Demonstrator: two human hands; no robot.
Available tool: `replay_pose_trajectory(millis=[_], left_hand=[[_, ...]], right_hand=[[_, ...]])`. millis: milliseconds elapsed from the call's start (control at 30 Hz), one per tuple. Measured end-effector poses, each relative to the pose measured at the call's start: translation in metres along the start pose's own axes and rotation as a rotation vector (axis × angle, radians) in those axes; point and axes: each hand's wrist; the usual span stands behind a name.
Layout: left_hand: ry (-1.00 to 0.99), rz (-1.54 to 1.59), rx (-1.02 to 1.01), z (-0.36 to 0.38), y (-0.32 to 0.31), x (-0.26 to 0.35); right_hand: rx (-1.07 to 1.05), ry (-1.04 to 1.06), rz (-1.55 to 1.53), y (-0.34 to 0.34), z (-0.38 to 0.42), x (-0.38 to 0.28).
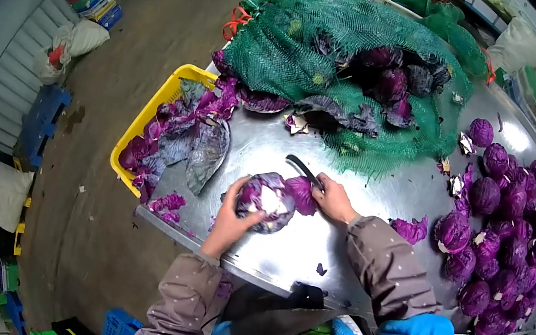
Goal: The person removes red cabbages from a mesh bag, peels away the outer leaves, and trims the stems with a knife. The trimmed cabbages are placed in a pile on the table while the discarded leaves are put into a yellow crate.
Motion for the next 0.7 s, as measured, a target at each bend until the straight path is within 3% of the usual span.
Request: replay_pose_trajectory(millis=[33, 67, 133, 167, 200, 267, 367, 467, 700], left_hand=[[0.027, 0.093, 0.074, 0.003, 0.0, 0.011], [-0.015, 0.13, 0.132, 0.002, 0.0, 0.013], [-0.159, -0.238, 0.151, 0.004, -0.004, 0.009], [-0.159, -0.233, 0.179, 0.002, -0.008, 0.011], [-0.215, -0.334, 0.2, -0.001, -0.011, 0.01], [-0.26, -0.448, 0.222, -0.004, -0.02, 0.017], [-0.288, -0.553, 0.204, -0.008, -0.028, 0.016], [-0.347, -0.621, 0.217, -0.011, -0.035, 0.016], [-0.362, -0.716, 0.278, -0.019, -0.054, 0.016]], right_hand=[[-0.058, -0.04, -0.049, 0.011, 0.01, -0.01], [-0.258, -0.259, -0.241, 0.023, 0.018, -0.021], [-0.329, -0.283, -0.237, 0.025, 0.037, -0.019], [-0.127, -0.061, -0.064, 0.017, 0.044, -0.007], [-0.127, -0.055, -0.061, 0.021, 0.042, -0.017], [0.09, 0.068, 0.016, 0.038, 0.042, -0.056], [0.046, 0.196, 0.065, 0.043, 0.04, -0.095], [0.098, 0.239, 0.165, 0.023, 0.038, -0.093], [0.107, 0.213, 0.353, 0.023, 0.009, -0.098]])
Point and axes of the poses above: each hand's wrist, its own z-axis away from the middle knuckle, its own y-axis out of the back of the hand, x = y × z, and after that the axes turned 1 degree about x, right-handed
